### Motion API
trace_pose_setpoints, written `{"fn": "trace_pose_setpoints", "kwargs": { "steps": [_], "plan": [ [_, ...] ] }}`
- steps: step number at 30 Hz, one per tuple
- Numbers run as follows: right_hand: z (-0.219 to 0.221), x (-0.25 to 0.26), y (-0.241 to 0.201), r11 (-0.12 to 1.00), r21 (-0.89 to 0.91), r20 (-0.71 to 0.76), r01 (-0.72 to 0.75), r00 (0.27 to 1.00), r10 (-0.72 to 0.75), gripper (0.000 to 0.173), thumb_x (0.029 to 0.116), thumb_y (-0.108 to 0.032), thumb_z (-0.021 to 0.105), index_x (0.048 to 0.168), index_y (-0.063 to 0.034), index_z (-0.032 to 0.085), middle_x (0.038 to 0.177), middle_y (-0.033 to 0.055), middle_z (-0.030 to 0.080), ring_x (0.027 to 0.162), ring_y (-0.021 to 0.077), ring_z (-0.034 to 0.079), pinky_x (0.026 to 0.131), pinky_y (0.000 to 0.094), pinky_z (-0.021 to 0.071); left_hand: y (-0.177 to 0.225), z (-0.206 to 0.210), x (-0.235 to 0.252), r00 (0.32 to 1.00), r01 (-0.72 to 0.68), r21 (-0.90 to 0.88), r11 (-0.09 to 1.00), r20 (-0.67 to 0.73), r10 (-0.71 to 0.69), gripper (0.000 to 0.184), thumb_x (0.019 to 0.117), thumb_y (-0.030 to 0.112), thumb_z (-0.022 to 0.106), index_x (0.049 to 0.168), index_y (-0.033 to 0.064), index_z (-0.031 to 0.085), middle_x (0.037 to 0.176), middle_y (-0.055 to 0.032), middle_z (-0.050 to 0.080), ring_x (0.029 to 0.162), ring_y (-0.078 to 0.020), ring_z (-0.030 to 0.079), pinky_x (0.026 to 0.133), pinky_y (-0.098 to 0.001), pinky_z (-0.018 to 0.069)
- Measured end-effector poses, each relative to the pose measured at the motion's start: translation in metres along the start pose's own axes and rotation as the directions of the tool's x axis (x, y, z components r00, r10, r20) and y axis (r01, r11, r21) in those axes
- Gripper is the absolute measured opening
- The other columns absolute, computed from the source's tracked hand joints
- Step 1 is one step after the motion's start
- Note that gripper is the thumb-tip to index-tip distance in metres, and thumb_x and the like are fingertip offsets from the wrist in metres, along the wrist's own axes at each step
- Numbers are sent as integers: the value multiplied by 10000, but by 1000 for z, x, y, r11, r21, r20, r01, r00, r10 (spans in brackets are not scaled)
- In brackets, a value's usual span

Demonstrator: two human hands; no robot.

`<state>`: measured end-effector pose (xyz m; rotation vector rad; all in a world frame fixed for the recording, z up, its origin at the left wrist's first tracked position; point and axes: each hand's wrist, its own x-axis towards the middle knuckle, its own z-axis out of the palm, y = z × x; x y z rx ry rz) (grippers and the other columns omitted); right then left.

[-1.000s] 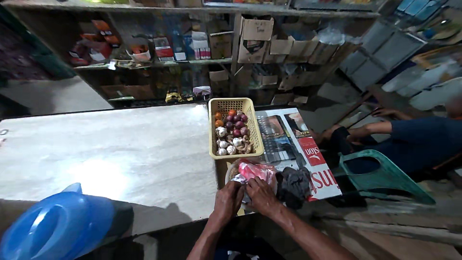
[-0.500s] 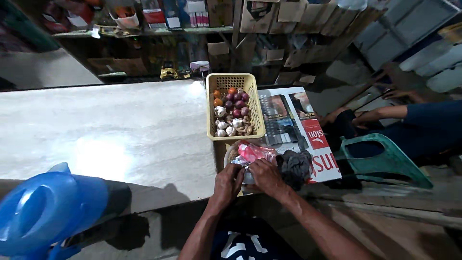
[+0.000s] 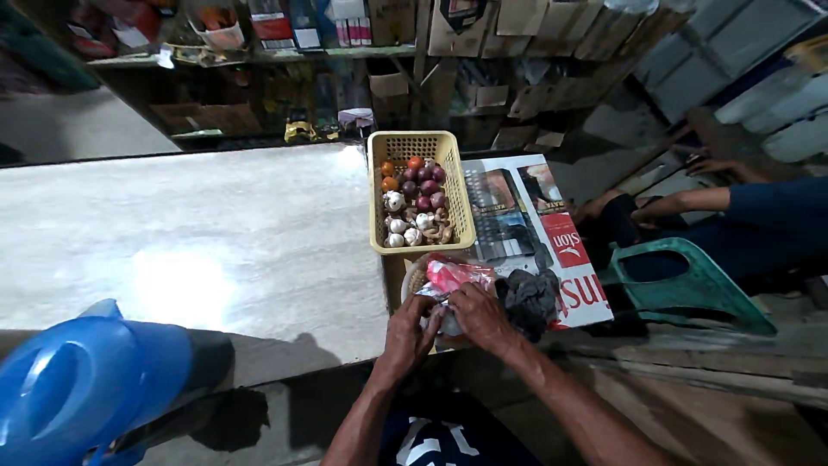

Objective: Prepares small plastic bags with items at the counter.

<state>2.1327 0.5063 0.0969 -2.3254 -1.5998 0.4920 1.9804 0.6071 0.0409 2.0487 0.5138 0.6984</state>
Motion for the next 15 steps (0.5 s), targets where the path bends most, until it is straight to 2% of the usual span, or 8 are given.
{"fn": "trace_pose_setpoints", "kwargs": {
  "steps": [3, 5, 8, 11, 13, 15],
  "plan": [
    [-8, 1, -3, 993, 117, -17, -34, 999, 36, 255, 1004, -180, 592, 1062, 29, 725, 1073, 232, 690, 1075, 402, 663, 902, 534, 548, 1, 3, -1, 999, 2, -17, 1000, 32, -1, 534, 952, 399, 692, 1255, -38, 642, 1218, -226, 656, 1099, -285, 654, 910, -406, 564],
    [-13, 0, -7, 989, 147, -10, -28, 999, 30, 266, 1015, -188, 576, 1072, 24, 727, 1075, 217, 710, 1084, 390, 667, 924, 525, 536, 4, 6, -1, 1000, -13, 24, 1000, 29, 12, 537, 935, 379, 699, 1278, -30, 643, 1269, -240, 642, 1179, -342, 627, 996, -461, 527],
    [-15, -3, -9, 987, 152, -45, 43, 998, -36, 246, 1010, -155, 571, 1043, 31, 728, 1041, 205, 728, 1059, 393, 683, 918, 518, 544, 5, 10, 4, 999, -52, 105, 993, 18, 50, 444, 914, 285, 685, 1229, -27, 676, 1246, -229, 666, 1158, -396, 629, 984, -510, 519],
    [-15, -3, -6, 977, 191, -130, 98, 989, -74, 226, 997, -161, 593, 983, 21, 727, 996, 183, 733, 1017, 367, 691, 902, 496, 549, 1, 12, 9, 999, -46, 153, 987, 31, 41, 356, 913, 221, 661, 1190, 1, 700, 1230, -200, 679, 1161, -399, 624, 975, -515, 519],
    [-20, -2, -6, 954, 295, -124, 50, 992, -14, 247, 1003, -184, 601, 996, 30, 722, 986, 178, 724, 984, 320, 692, 899, 461, 550, -5, 14, 10, 999, -40, 157, 987, 32, 35, 335, 918, 205, 650, 1177, 1, 707, 1229, -200, 682, 1172, -407, 619, 983, -525, 515],
    [-25, -2, -4, 902, 430, -96, -39, 991, 88, 271, 1008, -222, 606, 1005, 28, 712, 947, 142, 704, 891, 208, 674, 842, 364, 548, -9, 15, 11, 999, -19, 148, 989, 42, 13, 330, 923, 209, 646, 1175, 5, 708, 1244, -202, 679, 1199, -416, 610, 1006, -538, 502]
  ]
}}
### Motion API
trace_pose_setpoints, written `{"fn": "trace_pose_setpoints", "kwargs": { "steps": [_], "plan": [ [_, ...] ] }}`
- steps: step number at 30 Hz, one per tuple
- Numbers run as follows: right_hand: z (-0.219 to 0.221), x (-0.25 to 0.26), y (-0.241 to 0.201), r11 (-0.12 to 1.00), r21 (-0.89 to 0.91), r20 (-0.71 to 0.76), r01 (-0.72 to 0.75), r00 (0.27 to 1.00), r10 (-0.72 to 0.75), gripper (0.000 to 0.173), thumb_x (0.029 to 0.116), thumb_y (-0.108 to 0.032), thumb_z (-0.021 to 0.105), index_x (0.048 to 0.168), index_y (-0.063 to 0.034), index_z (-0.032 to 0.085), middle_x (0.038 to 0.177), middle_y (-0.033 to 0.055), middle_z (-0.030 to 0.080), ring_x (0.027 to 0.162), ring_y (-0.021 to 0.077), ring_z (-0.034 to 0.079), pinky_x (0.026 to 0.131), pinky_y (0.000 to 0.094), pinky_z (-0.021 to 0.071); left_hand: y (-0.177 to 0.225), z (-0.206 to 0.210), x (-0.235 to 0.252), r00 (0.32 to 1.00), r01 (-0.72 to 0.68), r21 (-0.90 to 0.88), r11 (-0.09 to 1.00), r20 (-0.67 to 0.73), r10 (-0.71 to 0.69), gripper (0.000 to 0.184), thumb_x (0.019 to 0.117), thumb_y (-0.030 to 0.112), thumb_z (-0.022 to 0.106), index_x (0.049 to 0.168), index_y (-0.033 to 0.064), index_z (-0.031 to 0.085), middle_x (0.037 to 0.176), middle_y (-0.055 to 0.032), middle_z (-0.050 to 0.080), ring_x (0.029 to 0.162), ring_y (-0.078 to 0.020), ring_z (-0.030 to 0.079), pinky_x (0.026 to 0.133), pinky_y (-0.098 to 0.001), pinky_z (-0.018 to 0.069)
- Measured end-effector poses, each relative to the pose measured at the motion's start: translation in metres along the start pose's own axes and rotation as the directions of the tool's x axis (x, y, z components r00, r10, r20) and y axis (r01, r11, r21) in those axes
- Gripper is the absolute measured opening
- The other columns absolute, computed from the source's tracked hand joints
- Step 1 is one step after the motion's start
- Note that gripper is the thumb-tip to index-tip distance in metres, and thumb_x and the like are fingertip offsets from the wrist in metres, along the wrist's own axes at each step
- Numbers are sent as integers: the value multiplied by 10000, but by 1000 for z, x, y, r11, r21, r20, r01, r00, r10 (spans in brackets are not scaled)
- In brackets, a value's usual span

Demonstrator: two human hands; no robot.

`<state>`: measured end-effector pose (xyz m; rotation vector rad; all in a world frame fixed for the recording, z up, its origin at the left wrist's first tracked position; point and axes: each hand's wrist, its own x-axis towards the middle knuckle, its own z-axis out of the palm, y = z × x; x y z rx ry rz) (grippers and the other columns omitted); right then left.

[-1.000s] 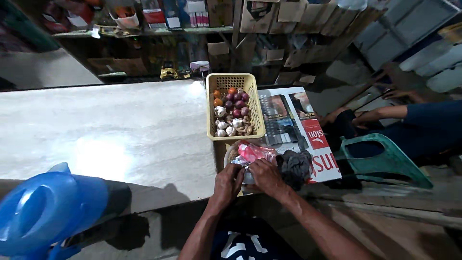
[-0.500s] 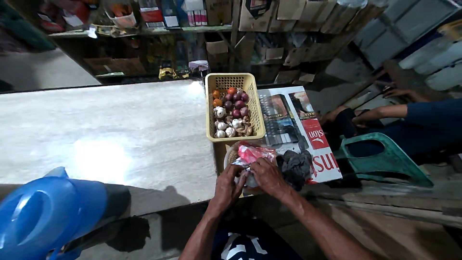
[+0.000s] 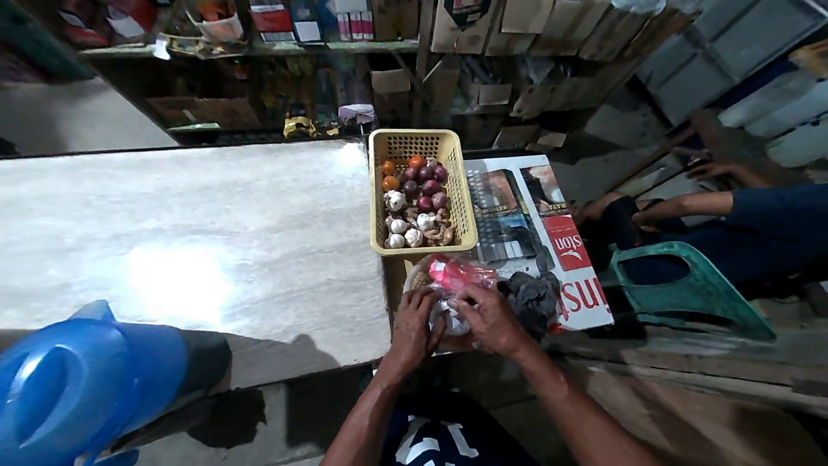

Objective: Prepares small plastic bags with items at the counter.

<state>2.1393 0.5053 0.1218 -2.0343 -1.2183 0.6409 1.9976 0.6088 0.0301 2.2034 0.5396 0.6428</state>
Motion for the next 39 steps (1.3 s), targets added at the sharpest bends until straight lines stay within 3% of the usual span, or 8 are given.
{"fn": "trace_pose_setpoints", "kwargs": {
  "steps": [4, 11, 16, 26, 29, 32, 36, 39],
  "plan": [
    [-3, 2, 5, 988, 139, -48, -68, 996, 76, 257, 1001, -244, 638, 965, 6, 685, 831, 52, 650, 733, 61, 594, 710, 232, 508, -5, 2, -1, 999, 43, 3, 999, 26, -43, 331, 917, 225, 658, 1172, 21, 713, 1253, -192, 680, 1208, -414, 610, 1003, -546, 507],
    [-1, 4, 5, 997, 68, -41, -20, 999, 23, 296, 997, -276, 642, 959, 11, 703, 866, 98, 684, 792, 126, 642, 769, 294, 536, 12, 5, -3, 1000, -19, -71, 997, -14, 18, 640, 941, 522, 637, 1352, 31, 633, 1427, -179, 591, 1375, -405, 487, 1122, -587, 388],
    [-1, 1, -20, 995, 73, -75, 65, 995, -60, 283, 994, -260, 637, 908, 5, 685, 771, 72, 656, 684, 101, 611, 668, 273, 516, -3, 32, -1, 995, -39, -84, 996, -93, 31, 308, 950, 220, 595, 1146, 28, 734, 1303, -177, 670, 1328, -438, 526, 1090, -638, 388],
    [-65, -14, -59, 933, 255, -452, 255, 884, -118, 91, 967, -116, 664, 883, -80, 669, 756, -108, 643, 666, -69, 579, 630, 117, 507, -19, 40, 7, 995, 78, 32, 996, 61, -80, 375, 948, 269, 625, 1220, 25, 710, 1369, -176, 632, 1368, -423, 495, 1128, -596, 385],
    [-91, -19, -70, 946, 174, -528, 275, 837, -146, 74, 963, -133, 672, 892, -114, 662, 749, -132, 625, 648, -76, 570, 605, 105, 505, -20, 33, 1, 995, 50, -43, 998, 93, -45, 594, 933, 404, 667, 1371, 6, 615, 1473, -215, 544, 1417, -436, 441, 1158, -606, 354],
    [-108, -19, -69, 956, 147, -484, 254, 861, -155, 73, 951, -128, 689, 900, -80, 671, 768, -95, 630, 651, -65, 571, 613, 110, 511, -15, -6, -15, 987, 74, -231, 970, 155, -39, 858, 882, 524, 736, 1529, 38, 451, 1603, -204, 383, 1490, -326, 369, 1204, -518, 355],
    [-112, -11, -66, 966, 172, -284, 193, 949, -139, 157, 943, -160, 721, 851, -43, 671, 716, -54, 614, 616, -43, 542, 590, 133, 478, 35, -70, 5, 990, -114, -414, 903, 27, 137, 821, 923, 494, 717, 1511, -10, 444, 1570, -202, 433, 1452, -249, 433, 1184, -428, 399],
    [-99, -2, -77, 953, 263, -74, 153, 988, -138, 205, 962, -210, 715, 835, -54, 677, 720, -49, 611, 618, -33, 532, 594, 144, 458, 83, -67, 45, 957, -274, -432, 859, -30, 290, 742, 921, 442, 743, 1447, -21, 500, 1417, -159, 588, 1330, -186, 553, 1137, -406, 460]
  ]
}}
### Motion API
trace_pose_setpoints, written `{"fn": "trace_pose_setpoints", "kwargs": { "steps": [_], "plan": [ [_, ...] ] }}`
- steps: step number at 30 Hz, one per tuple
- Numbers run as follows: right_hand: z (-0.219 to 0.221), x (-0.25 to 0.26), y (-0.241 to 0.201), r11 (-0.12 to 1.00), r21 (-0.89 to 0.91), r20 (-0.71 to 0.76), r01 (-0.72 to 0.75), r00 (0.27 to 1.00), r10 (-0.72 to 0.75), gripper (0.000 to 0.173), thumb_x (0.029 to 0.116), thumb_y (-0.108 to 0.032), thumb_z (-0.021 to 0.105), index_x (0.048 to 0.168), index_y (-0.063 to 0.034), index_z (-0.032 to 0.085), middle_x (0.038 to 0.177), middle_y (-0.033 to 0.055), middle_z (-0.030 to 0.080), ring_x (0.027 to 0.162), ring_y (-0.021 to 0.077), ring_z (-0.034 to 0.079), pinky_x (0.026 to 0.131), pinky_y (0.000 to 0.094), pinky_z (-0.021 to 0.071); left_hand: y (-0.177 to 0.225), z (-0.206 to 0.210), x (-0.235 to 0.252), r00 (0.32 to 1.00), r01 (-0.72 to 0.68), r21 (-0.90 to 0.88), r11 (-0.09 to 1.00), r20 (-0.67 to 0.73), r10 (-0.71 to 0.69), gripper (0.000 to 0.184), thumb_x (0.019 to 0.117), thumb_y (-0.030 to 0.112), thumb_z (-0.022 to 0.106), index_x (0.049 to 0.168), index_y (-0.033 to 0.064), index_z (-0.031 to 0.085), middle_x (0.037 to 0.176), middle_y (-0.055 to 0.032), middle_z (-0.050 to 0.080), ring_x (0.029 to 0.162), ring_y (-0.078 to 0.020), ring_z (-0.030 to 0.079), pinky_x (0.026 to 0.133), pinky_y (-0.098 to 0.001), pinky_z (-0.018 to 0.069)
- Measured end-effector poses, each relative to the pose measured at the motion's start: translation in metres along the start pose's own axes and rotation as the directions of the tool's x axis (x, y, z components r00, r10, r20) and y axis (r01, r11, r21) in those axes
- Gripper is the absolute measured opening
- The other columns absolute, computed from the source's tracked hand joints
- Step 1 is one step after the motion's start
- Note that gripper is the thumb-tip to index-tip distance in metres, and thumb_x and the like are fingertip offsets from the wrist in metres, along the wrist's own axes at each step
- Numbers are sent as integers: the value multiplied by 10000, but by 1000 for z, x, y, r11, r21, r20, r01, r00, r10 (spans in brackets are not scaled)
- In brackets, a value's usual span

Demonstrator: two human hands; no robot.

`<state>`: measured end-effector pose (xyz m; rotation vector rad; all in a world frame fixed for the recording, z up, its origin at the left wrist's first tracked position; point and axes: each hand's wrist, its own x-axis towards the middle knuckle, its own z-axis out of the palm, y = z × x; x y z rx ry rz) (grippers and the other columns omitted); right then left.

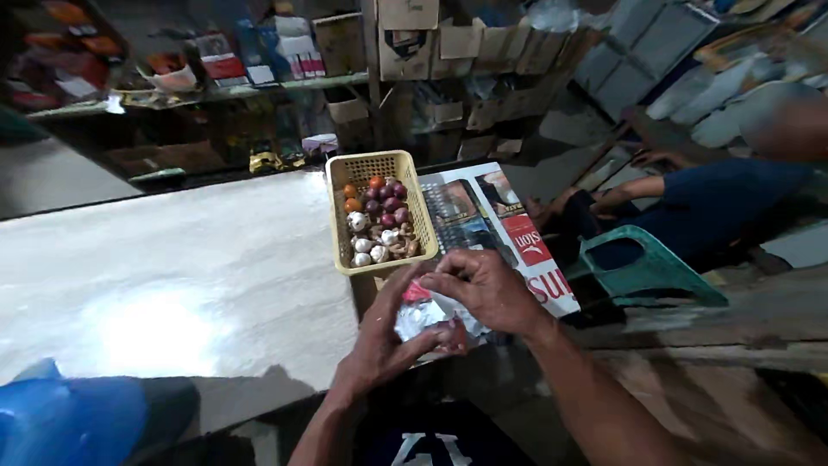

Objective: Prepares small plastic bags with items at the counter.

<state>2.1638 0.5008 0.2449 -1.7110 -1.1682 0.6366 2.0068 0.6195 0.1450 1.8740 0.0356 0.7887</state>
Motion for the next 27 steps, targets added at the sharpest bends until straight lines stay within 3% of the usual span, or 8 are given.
{"fn": "trace_pose_setpoints", "kwargs": {
  "steps": [2, 4, 8, 11, 13, 15, 21, 27],
  "plan": [
    [-1, 1, -3, 997, 81, 6, 14, 1000, -15, 147, 965, -178, 698, 881, -58, 700, 750, -45, 650, 637, -22, 569, 606, 152, 489, 4, 18, 19, 998, -43, -19, 999, -45, 42, 508, 943, 354, 737, 1273, -15, 625, 1190, -85, 710, 1143, -101, 656, 1025, -352, 542],
    [-18, -4, 1, 978, 200, -88, 54, 995, -37, 137, 977, -145, 651, 1066, -48, 689, 816, -15, 703, 666, 30, 629, 623, 205, 549, 8, 26, 21, 992, -22, -66, 998, -125, 14, 322, 961, 218, 706, 1144, -46, 675, 1046, -66, 741, 976, -74, 701, 896, -307, 599],
    [-37, -23, 47, 902, 420, -107, 99, 992, -59, 482, 1019, -373, 591, 1356, -29, 563, 1119, 60, 713, 944, 178, 714, 825, 364, 623, 21, 29, 17, 949, 88, -168, 982, -285, -134, 174, 965, 72, 659, 1098, -40, 668, 964, -4, 750, 859, -53, 718, 797, -267, 626],
    [-1, -44, 62, 907, 418, -59, 61, 997, -40, 474, 962, -363, 682, 1260, 1, 625, 1082, -43, 722, 959, 37, 687, 856, 255, 593, 26, 35, 20, 894, 181, -151, 972, -387, -226, 136, 964, 72, 645, 1052, -30, 669, 888, 12, 739, 795, -40, 708, 747, -245, 618],
    [15, -49, 63, 904, 426, -109, 51, 994, -4, 231, 941, -145, 706, 1108, 14, 696, 966, -20, 746, 861, 30, 704, 794, 236, 610, 27, 38, 18, 863, 220, -143, 965, -434, -260, 110, 965, 65, 643, 1031, -18, 673, 875, 18, 734, 784, -39, 704, 738, -238, 613],
    [19, -48, 68, 917, 397, -178, 45, 984, 29, 83, 932, -78, 672, 950, -27, 734, 848, -40, 728, 758, 9, 674, 714, 210, 585, 27, 38, 13, 833, 275, -140, 951, -459, -308, 94, 959, 71, 653, 1009, -5, 679, 860, 17, 731, 763, -47, 704, 719, -242, 614],
    [21, -46, 83, 923, 381, 8, -47, 999, 48, 115, 959, -113, 653, 927, -48, 742, 798, -62, 707, 719, -18, 644, 687, 186, 557, 24, 38, -22, 767, 385, -142, 912, -501, -402, 102, 966, 98, 655, 997, 8, 693, 835, 2, 731, 724, -68, 702, 676, -254, 612],
    [46, -57, 81, 924, 382, -39, -21, 998, 39, 27, 886, -67, 734, 896, -42, 739, 782, -63, 711, 706, -29, 648, 674, 161, 560, 32, 19, -56, 758, 415, -250, 875, -438, -484, 172, 988, 143, 643, 1068, -5, 678, 856, -13, 736, 735, -88, 709, 680, -263, 617]
  ]
}}
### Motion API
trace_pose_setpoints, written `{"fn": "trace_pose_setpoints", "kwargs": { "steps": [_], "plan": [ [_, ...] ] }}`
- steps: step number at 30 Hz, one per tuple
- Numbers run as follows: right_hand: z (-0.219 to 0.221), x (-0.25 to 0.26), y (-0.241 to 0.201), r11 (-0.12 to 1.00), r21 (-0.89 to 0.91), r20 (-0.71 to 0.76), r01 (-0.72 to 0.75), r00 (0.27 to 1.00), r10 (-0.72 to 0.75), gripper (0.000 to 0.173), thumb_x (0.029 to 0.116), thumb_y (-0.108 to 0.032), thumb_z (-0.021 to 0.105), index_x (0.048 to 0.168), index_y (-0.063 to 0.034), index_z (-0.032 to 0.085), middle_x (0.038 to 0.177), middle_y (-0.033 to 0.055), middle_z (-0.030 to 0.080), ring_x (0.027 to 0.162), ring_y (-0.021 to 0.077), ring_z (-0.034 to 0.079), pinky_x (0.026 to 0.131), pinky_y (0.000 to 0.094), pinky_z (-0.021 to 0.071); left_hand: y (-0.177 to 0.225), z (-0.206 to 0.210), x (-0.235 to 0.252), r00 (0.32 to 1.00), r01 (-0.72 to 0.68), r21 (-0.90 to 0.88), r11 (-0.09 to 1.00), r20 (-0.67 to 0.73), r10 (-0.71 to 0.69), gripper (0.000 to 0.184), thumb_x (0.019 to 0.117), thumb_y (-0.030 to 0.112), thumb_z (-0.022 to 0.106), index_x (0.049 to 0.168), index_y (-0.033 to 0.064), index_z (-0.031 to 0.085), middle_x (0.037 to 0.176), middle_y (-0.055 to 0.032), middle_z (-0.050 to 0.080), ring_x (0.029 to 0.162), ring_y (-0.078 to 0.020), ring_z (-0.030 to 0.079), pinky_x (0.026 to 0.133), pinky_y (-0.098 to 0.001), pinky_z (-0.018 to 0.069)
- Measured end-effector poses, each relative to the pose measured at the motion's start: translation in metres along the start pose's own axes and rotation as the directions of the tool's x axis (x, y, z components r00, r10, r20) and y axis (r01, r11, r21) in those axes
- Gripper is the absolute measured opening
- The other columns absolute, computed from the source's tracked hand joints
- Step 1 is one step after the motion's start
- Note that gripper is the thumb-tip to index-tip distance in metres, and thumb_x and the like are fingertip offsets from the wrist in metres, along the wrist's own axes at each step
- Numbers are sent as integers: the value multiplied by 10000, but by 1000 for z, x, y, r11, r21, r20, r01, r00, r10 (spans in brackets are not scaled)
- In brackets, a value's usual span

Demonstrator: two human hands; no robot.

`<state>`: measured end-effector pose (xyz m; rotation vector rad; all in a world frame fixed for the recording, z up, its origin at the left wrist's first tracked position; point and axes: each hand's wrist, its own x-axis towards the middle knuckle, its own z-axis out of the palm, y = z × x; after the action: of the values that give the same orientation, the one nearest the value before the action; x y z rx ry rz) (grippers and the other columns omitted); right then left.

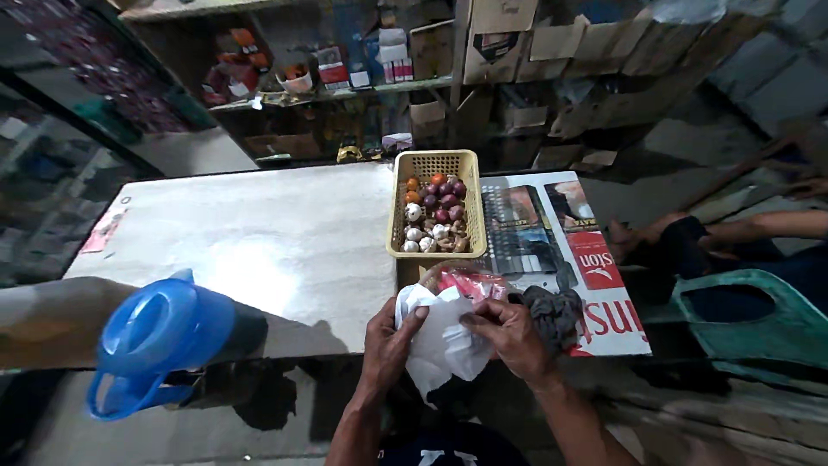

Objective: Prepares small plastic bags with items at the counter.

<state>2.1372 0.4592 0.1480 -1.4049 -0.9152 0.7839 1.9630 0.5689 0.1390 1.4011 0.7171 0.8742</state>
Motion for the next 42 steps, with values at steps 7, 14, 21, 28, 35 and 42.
{"fn": "trace_pose_setpoints", "kwargs": {
  "steps": [7, 14, 21, 28, 35, 42],
  "plan": [
    [35, -18, -6, 995, -100, -10, -20, 1000, 19, 81, 919, -114, 700, 858, -72, 731, 739, -95, 670, 673, -45, 606, 650, 156, 524, -1, -59, -25, 990, 112, 23, 993, 80, -113, 194, 1043, 182, 562, 1053, 16, 661, 812, 1, 714, 697, -77, 690, 655, -259, 603],
    [93, -23, -24, 955, -296, -14, 18, 1000, -23, 147, 986, -126, 621, 924, -38, 720, 798, -64, 675, 713, -39, 606, 683, 159, 520, -2, -129, -58, 988, 92, 18, 996, 124, -94, 175, 1031, 157, 581, 1080, 11, 664, 852, 6, 722, 739, -66, 695, 703, -263, 607],
    [125, -39, -12, 877, -419, -194, 236, 920, -340, 475, 1040, -249, 572, 1409, 43, 500, 1292, 149, 630, 1119, 174, 658, 958, 361, 571, 6, -162, -60, 982, -33, -190, 981, -187, -3, 162, 1056, 67, 490, 1093, -18, 622, 853, -7, 723, 767, -83, 711, 734, -280, 624],
    [192, -114, 78, 974, -222, -248, 50, 963, -106, 595, 1062, -309, 438, 1459, 134, 412, 1447, 236, 525, 1248, 168, 595, 1010, 292, 530, -7, -171, -40, 902, -88, -301, 950, -429, -52, 194, 1084, 109, 433, 1147, -6, 576, 859, -6, 698, 773, -78, 703, 737, -291, 623],
    [189, -135, 86, 729, -621, -2, 288, 929, -369, 544, 940, -102, 575, 1445, 87, 500, 1480, 254, 525, 1410, 329, 494, 1175, 440, 422, -16, -182, -31, 869, -32, -252, 967, -486, -98, 215, 1091, 138, 450, 1137, -1, 608, 844, -19, 695, 722, -89, 693, 675, -285, 614],
    [201, -128, 89, 774, -557, -102, 302, 900, -424, 266, 923, -92, 630, 1142, 4, 746, 1155, 140, 738, 1159, 258, 675, 1067, 379, 514, -19, -185, -26, 864, 11, -208, 978, -490, -114, 227, 1094, 154, 458, 1128, -11, 611, 827, -34, 685, 723, -96, 690, 686, -292, 610]
  ]
}}
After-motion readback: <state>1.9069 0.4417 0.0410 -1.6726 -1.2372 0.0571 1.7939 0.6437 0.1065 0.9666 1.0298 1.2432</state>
